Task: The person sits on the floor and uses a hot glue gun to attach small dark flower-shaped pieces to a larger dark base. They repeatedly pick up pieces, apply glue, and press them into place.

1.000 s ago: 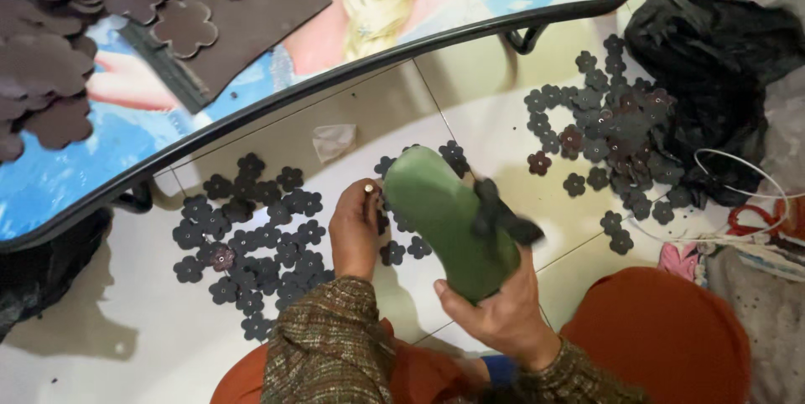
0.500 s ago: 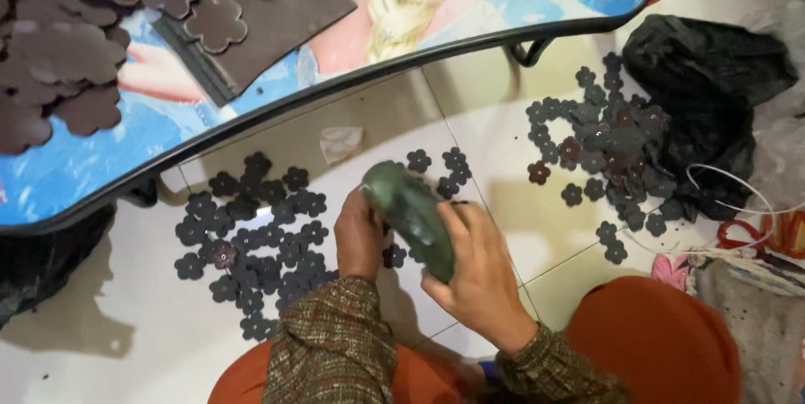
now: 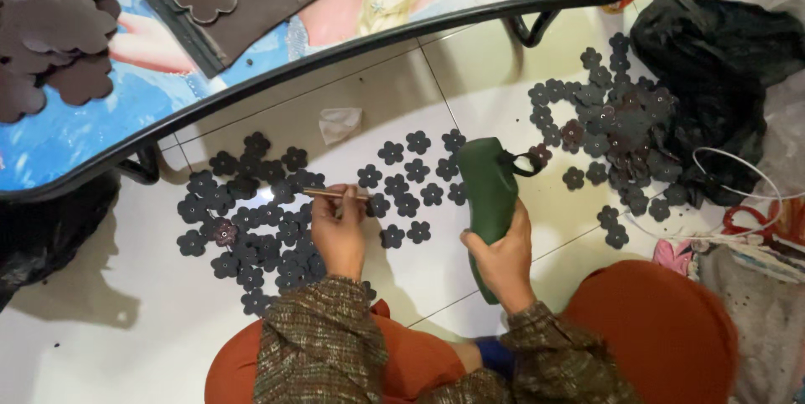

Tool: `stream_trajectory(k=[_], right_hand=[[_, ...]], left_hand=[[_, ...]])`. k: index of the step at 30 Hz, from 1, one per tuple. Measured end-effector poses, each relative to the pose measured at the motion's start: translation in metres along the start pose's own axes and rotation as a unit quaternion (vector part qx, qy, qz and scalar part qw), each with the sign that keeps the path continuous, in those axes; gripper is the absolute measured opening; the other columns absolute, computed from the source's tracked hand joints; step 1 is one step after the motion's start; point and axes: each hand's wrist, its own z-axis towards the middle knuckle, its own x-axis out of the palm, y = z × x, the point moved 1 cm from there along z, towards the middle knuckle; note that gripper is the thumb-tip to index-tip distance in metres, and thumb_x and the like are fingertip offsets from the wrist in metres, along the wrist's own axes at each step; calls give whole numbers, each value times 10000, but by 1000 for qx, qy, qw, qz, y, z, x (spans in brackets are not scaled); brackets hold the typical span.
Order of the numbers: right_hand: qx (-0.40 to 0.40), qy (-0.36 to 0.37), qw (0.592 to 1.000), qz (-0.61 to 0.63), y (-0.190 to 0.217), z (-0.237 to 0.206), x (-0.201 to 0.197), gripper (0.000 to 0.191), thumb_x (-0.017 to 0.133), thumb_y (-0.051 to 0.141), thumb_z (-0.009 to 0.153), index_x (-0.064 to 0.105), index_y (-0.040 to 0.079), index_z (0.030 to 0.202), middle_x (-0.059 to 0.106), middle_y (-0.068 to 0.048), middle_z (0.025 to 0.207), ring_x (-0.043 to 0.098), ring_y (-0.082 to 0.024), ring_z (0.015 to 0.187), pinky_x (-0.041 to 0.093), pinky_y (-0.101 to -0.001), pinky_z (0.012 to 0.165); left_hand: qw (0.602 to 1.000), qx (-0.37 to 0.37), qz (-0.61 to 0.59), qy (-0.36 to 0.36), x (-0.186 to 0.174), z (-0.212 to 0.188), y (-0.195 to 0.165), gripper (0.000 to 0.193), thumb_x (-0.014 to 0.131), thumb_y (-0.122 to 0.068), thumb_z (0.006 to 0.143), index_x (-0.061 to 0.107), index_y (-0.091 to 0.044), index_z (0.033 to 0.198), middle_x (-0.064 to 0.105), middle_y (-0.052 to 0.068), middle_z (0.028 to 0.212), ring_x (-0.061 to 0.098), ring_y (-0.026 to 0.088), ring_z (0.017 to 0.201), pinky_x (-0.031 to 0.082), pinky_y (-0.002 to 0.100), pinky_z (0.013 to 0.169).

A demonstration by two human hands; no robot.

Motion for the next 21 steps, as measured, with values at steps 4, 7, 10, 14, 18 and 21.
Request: stream_trajectory(k=[4, 7, 10, 14, 18, 21], right_hand=[[-23, 14, 995, -101, -12, -5, 6, 950, 832, 211, 674, 380, -10, 1479, 499, -245, 1352, 489, -406, 1252, 408, -492, 1056], [-66, 17, 986, -154, -12, -8, 8, 945, 826, 223, 672, 366, -15, 1462, 476, -242, 1354, 462, -424, 1237, 365, -518, 1076], [-104, 9, 981, -164, -11, -10, 8, 935, 815, 245, 689, 356, -32, 1455, 457, -254, 1388, 438, -435, 1256, 347, -528, 1088], [-99, 4, 982, -160, -14, -10, 8, 923, 792, 243, 689, 367, -19, 1466, 466, -239, 1392, 443, -428, 1259, 355, -522, 1095], [-78, 20, 982, -173, -18, -8, 9, 953, 803, 245, 666, 355, -30, 1462, 435, -256, 1384, 418, -437, 1270, 339, -539, 1079], [-76, 17, 982, -171, -21, -8, 9, 945, 799, 248, 680, 358, -22, 1471, 422, -253, 1398, 404, -437, 1295, 337, -545, 1094]], left_hand=[[998, 0, -50, 29, 1, -12, 8, 134, 651, -54, 975, 612, -9, 1094, 684, 65, 986, 705, 125, 883, 629, 270, 800], [997, -1, -60, 43, 2, -14, 14, 130, 649, -34, 974, 600, -4, 1091, 687, 69, 1005, 696, 130, 898, 618, 282, 814], [995, 0, -84, 47, 4, -13, 18, 132, 649, -22, 970, 589, -8, 1087, 688, 62, 1020, 693, 122, 909, 616, 276, 819], [999, 1, -31, 40, 5, -13, 20, 124, 657, -23, 978, 611, -2, 1092, 690, 78, 1008, 690, 126, 903, 615, 273, 812], [999, -9, -37, 38, 6, -15, 22, 134, 664, -23, 971, 620, -4, 1096, 700, 81, 1012, 688, 123, 905, 612, 273, 813], [997, 2, -57, 58, 7, -15, 23, 142, 663, -17, 969, 615, -6, 1102, 701, 65, 1035, 687, 115, 932, 593, 260, 826]])
